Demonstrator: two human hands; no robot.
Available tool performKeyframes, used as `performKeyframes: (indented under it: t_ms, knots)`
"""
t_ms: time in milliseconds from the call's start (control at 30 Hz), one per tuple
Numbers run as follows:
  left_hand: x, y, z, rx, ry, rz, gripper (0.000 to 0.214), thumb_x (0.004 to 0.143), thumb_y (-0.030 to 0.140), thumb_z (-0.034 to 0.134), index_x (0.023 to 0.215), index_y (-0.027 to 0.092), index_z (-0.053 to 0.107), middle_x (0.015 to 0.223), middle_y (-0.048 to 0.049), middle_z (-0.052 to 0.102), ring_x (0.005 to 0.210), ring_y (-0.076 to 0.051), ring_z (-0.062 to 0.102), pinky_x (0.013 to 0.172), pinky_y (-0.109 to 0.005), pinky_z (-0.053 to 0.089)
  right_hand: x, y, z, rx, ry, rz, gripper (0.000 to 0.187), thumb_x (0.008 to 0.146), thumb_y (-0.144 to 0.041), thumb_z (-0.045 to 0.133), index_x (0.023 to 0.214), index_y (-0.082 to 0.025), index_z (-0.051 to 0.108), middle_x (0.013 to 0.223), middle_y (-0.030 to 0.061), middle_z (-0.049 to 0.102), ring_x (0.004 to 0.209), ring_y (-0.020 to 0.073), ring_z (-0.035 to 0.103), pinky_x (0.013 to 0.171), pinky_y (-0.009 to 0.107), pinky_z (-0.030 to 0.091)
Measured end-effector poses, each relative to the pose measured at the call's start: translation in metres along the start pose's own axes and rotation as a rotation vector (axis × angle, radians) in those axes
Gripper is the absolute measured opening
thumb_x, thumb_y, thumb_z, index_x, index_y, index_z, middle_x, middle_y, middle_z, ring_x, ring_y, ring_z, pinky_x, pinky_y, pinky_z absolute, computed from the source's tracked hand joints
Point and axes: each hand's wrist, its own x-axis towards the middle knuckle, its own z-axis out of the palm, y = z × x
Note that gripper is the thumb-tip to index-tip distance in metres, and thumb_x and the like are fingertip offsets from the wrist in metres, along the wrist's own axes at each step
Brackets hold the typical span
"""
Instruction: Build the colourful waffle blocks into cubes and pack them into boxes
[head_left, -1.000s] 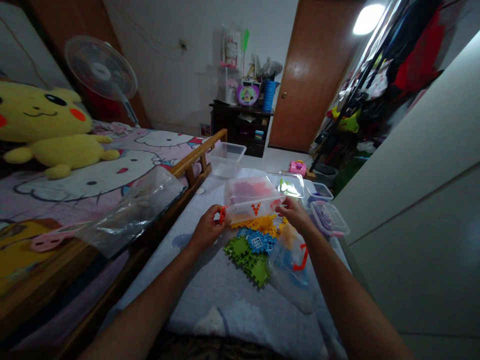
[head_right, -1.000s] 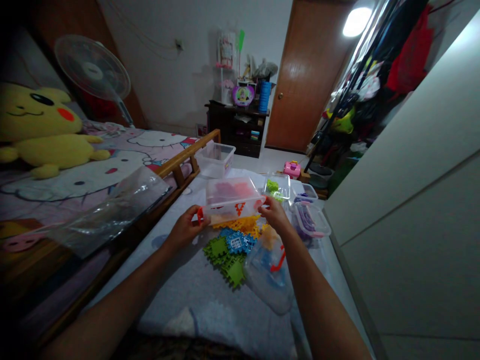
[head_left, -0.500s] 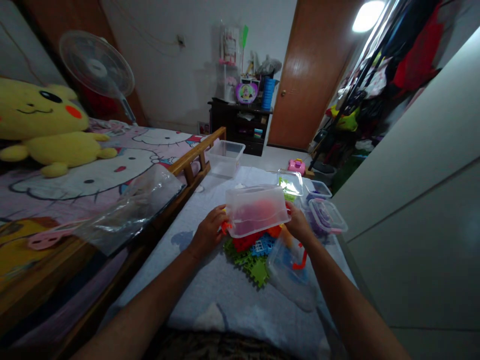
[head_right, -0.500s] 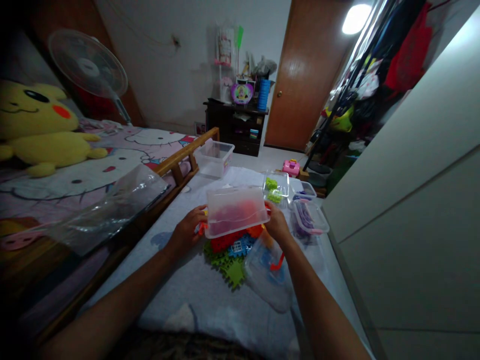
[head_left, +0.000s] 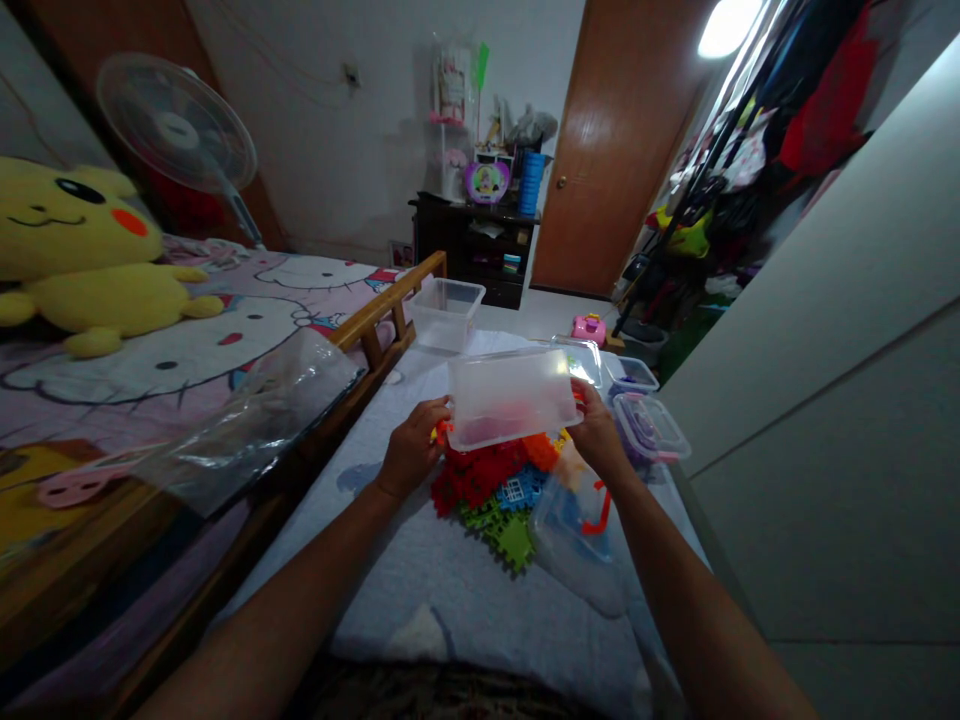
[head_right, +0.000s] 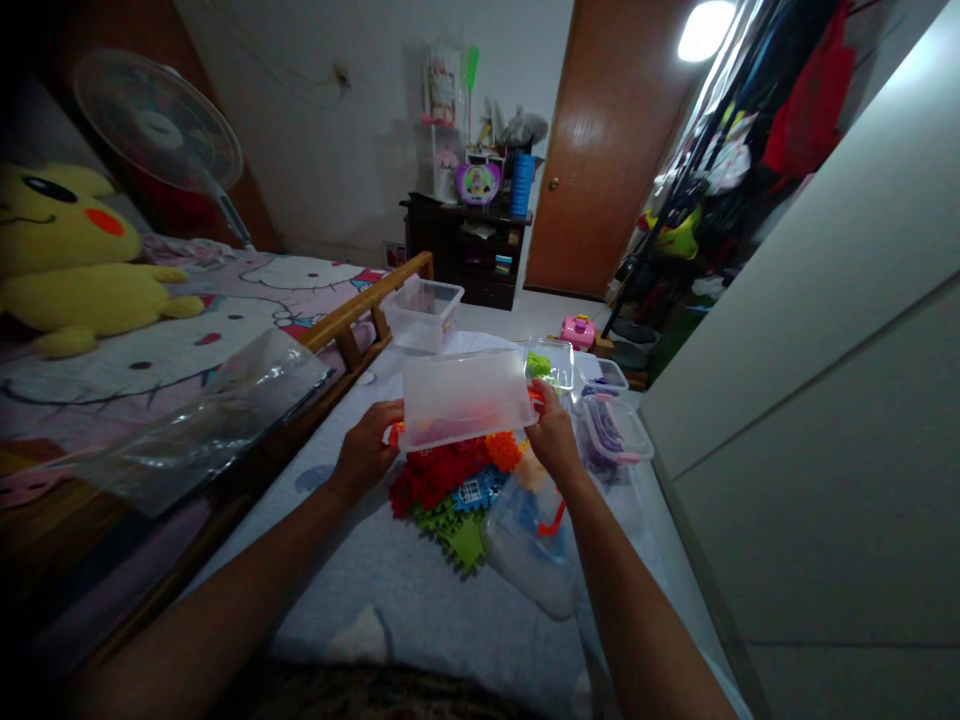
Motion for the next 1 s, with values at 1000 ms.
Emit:
performKeyframes:
  t_ms: [1000]
  knots:
    - [0.037, -0.012, -0.023, -1.014, 0.125, -1.119, 0.019, 0.085, 0.032, 0.065, 0.098, 0.017, 0.062, 0.079, -0.0023, 0.068, 0.065, -0.013, 0.065, 0.056, -0.024, 0.059, -0.088, -0.004, -0.073, -0.361, -0.206, -0.087, 0.025, 0.087, -0.028, 0.049, 0.094, -0.023, 0.073, 0.112, 0.0106, 0.072, 0.100, 0.0248, 0.069, 0.090, 0.042, 0.054]
